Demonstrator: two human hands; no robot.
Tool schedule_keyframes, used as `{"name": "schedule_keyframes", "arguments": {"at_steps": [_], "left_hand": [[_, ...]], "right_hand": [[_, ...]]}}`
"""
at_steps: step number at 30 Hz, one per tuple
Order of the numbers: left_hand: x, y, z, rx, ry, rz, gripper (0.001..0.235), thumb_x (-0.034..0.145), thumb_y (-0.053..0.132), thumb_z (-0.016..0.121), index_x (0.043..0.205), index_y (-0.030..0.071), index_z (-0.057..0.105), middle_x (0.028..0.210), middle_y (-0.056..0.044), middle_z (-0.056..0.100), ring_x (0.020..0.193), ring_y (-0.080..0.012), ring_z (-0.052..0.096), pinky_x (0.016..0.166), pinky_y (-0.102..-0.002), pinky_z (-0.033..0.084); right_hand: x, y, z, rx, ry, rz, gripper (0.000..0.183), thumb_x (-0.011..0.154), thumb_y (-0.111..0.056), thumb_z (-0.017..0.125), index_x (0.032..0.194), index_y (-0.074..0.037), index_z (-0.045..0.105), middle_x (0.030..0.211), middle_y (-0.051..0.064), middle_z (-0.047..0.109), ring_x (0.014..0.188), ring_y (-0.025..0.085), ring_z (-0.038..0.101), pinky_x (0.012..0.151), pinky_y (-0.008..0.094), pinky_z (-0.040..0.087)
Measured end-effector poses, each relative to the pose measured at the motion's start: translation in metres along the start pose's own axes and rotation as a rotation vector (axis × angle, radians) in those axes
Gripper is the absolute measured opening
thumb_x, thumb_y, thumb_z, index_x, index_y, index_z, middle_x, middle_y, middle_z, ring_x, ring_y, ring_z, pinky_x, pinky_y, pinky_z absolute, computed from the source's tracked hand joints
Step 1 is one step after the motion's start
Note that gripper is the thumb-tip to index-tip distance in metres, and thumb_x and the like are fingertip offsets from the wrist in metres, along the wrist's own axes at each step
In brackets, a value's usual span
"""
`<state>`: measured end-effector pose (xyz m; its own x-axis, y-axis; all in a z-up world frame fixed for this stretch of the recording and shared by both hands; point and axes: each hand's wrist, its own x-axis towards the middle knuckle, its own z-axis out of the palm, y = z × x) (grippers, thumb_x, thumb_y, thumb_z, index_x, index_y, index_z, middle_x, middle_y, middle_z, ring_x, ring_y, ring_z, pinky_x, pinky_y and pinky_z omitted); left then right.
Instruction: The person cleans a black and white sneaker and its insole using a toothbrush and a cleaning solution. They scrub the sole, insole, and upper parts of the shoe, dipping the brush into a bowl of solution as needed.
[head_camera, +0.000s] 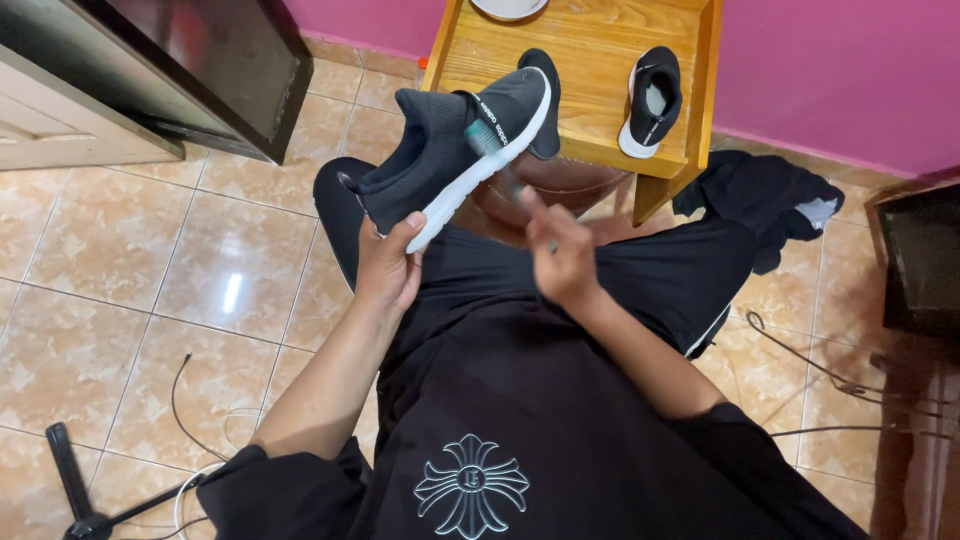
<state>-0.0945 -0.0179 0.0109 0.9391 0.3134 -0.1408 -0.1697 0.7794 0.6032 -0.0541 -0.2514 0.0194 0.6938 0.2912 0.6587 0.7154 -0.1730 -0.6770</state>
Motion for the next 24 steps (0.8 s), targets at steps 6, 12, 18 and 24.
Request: {"name": "schedule_keyframes", "arguments": {"at_steps": [6, 12, 18, 24], "left_hand": [[-0.005, 0.01, 0.008, 0.017, 0.051, -0.008, 0.046, 0.08, -0.004, 0.082, 0.121, 0.01, 0.07, 0.114, -0.013, 0.076, 0.099, -0.0334, 0.074, 0.086, -0.046, 0.065], [-0.002, 0.009, 0.002, -0.008, 0.077, 0.002, 0.045, 0.08, -0.005, 0.08, 0.122, 0.009, 0.07, 0.114, -0.016, 0.076, 0.099, -0.0366, 0.074, 0.086, -0.048, 0.065], [0.0, 0.001, -0.006, 0.033, 0.098, -0.011, 0.039, 0.082, 0.0, 0.081, 0.118, 0.008, 0.071, 0.11, -0.015, 0.077, 0.097, -0.0317, 0.075, 0.084, -0.044, 0.066], [-0.028, 0.039, 0.052, 0.159, 0.14, 0.029, 0.051, 0.074, -0.002, 0.086, 0.121, 0.01, 0.07, 0.107, -0.012, 0.078, 0.093, -0.0279, 0.077, 0.078, -0.04, 0.067]], "right_hand": [[0.018, -0.026, 0.0, 0.034, -0.053, 0.105, 0.023, 0.102, -0.005, 0.055, 0.099, -0.006, 0.077, 0.068, 0.008, 0.059, 0.051, 0.025, 0.055, 0.054, 0.036, 0.048], [0.01, -0.014, 0.01, 0.013, -0.06, 0.057, 0.025, 0.1, -0.014, 0.062, 0.117, -0.008, 0.079, 0.078, 0.012, 0.069, 0.064, 0.033, 0.064, 0.062, 0.037, 0.053], [-0.004, -0.003, 0.011, 0.003, -0.163, 0.043, 0.02, 0.098, -0.01, 0.065, 0.11, -0.008, 0.081, 0.077, 0.008, 0.068, 0.06, 0.026, 0.063, 0.061, 0.03, 0.053], [-0.003, 0.103, -0.031, -0.128, 0.221, 0.375, 0.043, 0.106, -0.007, 0.055, 0.148, -0.015, 0.062, 0.09, 0.012, 0.066, 0.092, 0.018, 0.065, 0.091, 0.038, 0.055]]}}
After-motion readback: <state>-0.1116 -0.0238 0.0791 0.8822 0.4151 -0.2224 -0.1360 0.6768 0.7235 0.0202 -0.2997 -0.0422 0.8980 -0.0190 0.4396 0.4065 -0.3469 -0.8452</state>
